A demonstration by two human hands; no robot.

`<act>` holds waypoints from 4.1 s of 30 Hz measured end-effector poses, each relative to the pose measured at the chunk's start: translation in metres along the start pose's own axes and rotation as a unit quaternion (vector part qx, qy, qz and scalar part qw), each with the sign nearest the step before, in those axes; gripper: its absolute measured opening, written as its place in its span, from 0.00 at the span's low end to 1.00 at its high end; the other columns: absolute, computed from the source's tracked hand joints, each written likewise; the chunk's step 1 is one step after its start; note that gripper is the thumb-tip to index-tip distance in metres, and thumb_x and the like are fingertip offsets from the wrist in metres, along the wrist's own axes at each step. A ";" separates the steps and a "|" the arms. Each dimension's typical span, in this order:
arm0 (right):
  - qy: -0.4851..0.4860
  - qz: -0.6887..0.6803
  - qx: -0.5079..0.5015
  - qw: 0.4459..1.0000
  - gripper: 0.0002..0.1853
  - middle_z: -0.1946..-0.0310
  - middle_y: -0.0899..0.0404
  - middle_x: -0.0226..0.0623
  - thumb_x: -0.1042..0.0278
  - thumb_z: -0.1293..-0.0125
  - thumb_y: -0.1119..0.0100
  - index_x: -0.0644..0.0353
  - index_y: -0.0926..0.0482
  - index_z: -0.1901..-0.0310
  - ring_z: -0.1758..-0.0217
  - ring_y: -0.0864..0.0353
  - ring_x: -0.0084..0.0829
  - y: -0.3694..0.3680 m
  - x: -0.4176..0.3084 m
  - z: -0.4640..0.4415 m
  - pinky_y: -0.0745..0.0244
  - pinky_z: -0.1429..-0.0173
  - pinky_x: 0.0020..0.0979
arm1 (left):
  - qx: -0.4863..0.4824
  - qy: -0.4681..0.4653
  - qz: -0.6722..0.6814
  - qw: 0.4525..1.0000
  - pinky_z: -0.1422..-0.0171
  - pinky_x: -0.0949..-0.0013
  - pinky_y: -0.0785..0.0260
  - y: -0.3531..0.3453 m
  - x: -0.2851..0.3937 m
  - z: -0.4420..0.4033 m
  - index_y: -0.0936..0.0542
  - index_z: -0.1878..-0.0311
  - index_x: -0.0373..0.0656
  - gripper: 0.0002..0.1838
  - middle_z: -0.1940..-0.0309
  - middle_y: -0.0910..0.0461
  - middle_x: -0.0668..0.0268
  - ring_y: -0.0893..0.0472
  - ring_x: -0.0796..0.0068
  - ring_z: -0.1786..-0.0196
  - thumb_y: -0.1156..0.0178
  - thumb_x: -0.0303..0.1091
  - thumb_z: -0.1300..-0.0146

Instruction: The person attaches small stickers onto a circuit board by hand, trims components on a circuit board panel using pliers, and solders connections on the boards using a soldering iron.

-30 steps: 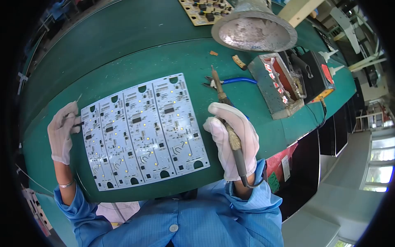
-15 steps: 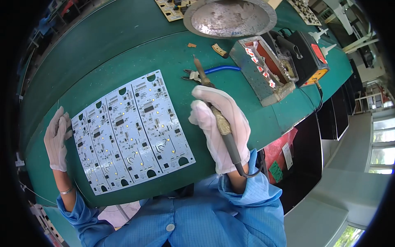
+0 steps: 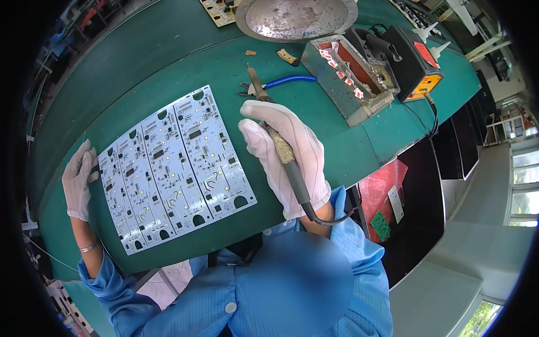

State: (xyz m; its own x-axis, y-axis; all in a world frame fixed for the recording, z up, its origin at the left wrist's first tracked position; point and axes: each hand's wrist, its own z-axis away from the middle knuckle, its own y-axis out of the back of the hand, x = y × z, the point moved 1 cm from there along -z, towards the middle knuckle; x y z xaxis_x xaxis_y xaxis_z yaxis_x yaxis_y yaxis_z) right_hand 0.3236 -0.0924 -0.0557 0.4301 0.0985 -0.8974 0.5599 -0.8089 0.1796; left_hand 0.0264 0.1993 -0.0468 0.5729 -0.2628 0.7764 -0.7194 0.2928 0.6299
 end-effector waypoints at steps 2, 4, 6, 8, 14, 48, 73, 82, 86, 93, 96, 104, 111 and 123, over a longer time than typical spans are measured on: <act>0.012 -0.001 -0.003 1.000 0.13 0.54 0.15 0.42 0.74 0.32 0.32 0.64 0.18 0.47 0.64 0.16 0.27 0.000 0.000 0.000 0.20 0.56 0.28 | -0.010 0.001 0.006 1.000 0.53 0.79 0.24 0.002 -0.003 -0.001 0.24 0.30 0.42 0.27 0.45 0.15 0.62 0.16 0.75 0.44 0.41 0.48 0.24; 0.026 0.002 -0.008 1.000 0.13 0.54 0.15 0.42 0.73 0.32 0.32 0.64 0.18 0.47 0.64 0.16 0.27 0.000 0.001 0.000 0.20 0.56 0.28 | -0.013 -0.002 0.008 1.000 0.53 0.79 0.24 0.003 -0.003 -0.002 0.24 0.30 0.41 0.27 0.45 0.16 0.62 0.16 0.75 0.45 0.41 0.47 0.24; 0.043 0.008 -0.014 0.999 0.13 0.54 0.15 0.41 0.71 0.31 0.33 0.64 0.18 0.47 0.64 0.16 0.27 0.000 0.001 0.000 0.20 0.56 0.28 | -0.014 -0.004 0.012 1.000 0.53 0.79 0.24 0.003 -0.004 -0.002 0.24 0.30 0.41 0.26 0.45 0.16 0.61 0.16 0.75 0.45 0.42 0.47 0.24; 0.006 -0.020 -0.030 0.999 0.14 0.56 0.16 0.40 0.68 0.29 0.34 0.65 0.18 0.46 0.65 0.15 0.26 0.000 -0.003 0.001 0.20 0.57 0.27 | -0.012 -0.004 0.020 1.000 0.53 0.79 0.24 0.003 -0.003 -0.002 0.24 0.30 0.40 0.26 0.45 0.16 0.61 0.16 0.75 0.45 0.42 0.46 0.24; -0.050 -0.101 -0.029 0.993 0.17 0.59 0.18 0.37 0.64 0.25 0.38 0.66 0.20 0.42 0.64 0.15 0.23 0.005 -0.004 0.000 0.18 0.58 0.24 | -0.009 0.001 0.024 1.000 0.54 0.80 0.24 0.003 -0.003 -0.002 0.24 0.30 0.40 0.26 0.45 0.16 0.61 0.16 0.76 0.46 0.41 0.46 0.24; -0.004 -0.067 -0.027 0.997 0.23 0.73 0.21 0.38 0.57 0.23 0.43 0.73 0.25 0.41 0.70 0.18 0.28 0.001 -0.002 0.001 0.20 0.62 0.29 | -0.005 -0.008 0.008 1.000 0.56 0.80 0.25 0.002 -0.005 -0.002 0.21 0.33 0.42 0.23 0.49 0.15 0.64 0.16 0.78 0.48 0.40 0.44 0.25; -0.003 -0.044 -0.036 0.998 0.21 0.74 0.21 0.38 0.60 0.21 0.45 0.72 0.26 0.40 0.71 0.17 0.28 0.001 -0.005 0.002 0.23 0.61 0.28 | 0.026 -0.021 -0.037 0.999 0.59 0.81 0.29 -0.004 0.000 0.001 0.22 0.31 0.41 0.27 0.53 0.16 0.67 0.21 0.84 0.57 0.38 0.47 0.27; 0.005 -0.032 -0.031 0.999 0.21 0.73 0.20 0.39 0.60 0.22 0.45 0.72 0.26 0.41 0.72 0.18 0.29 0.000 -0.003 0.002 0.22 0.61 0.28 | 0.006 -0.022 -0.017 1.000 0.55 0.77 0.23 -0.001 0.000 0.001 0.23 0.31 0.41 0.26 0.44 0.18 0.62 0.17 0.77 0.48 0.39 0.44 0.26; 0.000 -0.028 -0.029 0.999 0.21 0.73 0.20 0.38 0.60 0.22 0.44 0.72 0.26 0.41 0.72 0.18 0.29 -0.001 -0.003 0.003 0.22 0.61 0.28 | -0.003 -0.024 -0.020 1.000 0.56 0.77 0.24 -0.002 0.001 0.001 0.22 0.31 0.40 0.25 0.45 0.18 0.61 0.18 0.78 0.48 0.39 0.43 0.26; -0.005 -0.036 -0.027 0.999 0.21 0.72 0.20 0.39 0.60 0.22 0.44 0.72 0.26 0.42 0.72 0.18 0.29 -0.001 0.001 0.003 0.21 0.62 0.29 | 0.021 -0.024 -0.001 0.999 0.56 0.77 0.24 -0.001 0.001 0.002 0.22 0.32 0.39 0.25 0.48 0.17 0.63 0.17 0.78 0.52 0.38 0.43 0.26; 0.010 -0.029 -0.035 0.999 0.21 0.72 0.20 0.40 0.59 0.22 0.44 0.72 0.26 0.42 0.71 0.17 0.30 0.000 0.002 0.002 0.20 0.62 0.30 | 0.073 -0.010 0.031 0.997 0.57 0.77 0.24 -0.001 0.006 0.003 0.21 0.33 0.39 0.25 0.52 0.17 0.64 0.16 0.78 0.55 0.38 0.44 0.27; 0.042 0.015 -0.079 0.996 0.18 0.66 0.17 0.43 0.61 0.22 0.45 0.72 0.23 0.45 0.64 0.14 0.33 0.001 0.005 0.000 0.19 0.54 0.32 | -0.022 0.108 0.031 0.993 0.75 0.76 0.27 0.000 0.006 0.004 0.18 0.52 0.31 0.23 0.72 0.21 0.66 0.20 0.79 0.77 0.33 0.47 0.32; 0.079 0.083 -0.110 0.987 0.12 0.52 0.15 0.45 0.70 0.28 0.36 0.65 0.19 0.48 0.49 0.14 0.43 0.006 -0.001 -0.005 0.20 0.43 0.38 | -0.098 0.048 0.128 0.986 0.78 0.76 0.29 -0.011 0.020 0.018 0.21 0.53 0.27 0.26 0.71 0.20 0.63 0.22 0.80 0.79 0.30 0.44 0.39; 0.086 0.143 -0.069 0.984 0.13 0.49 0.16 0.44 0.66 0.27 0.38 0.61 0.19 0.46 0.45 0.15 0.44 0.001 -0.013 -0.001 0.22 0.40 0.38 | -0.090 0.013 0.155 0.984 0.71 0.74 0.22 -0.007 0.030 0.032 0.23 0.40 0.24 0.37 0.69 0.18 0.59 0.17 0.76 0.72 0.26 0.47 0.42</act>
State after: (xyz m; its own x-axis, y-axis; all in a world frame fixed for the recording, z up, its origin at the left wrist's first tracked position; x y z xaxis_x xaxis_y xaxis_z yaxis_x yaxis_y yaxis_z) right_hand 0.3194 -0.0939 -0.0435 0.6906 -0.0165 -0.7231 0.4841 -0.7322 0.4791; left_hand 0.0354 0.1597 -0.0286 0.3490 -0.1132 0.9303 -0.7812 0.5132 0.3555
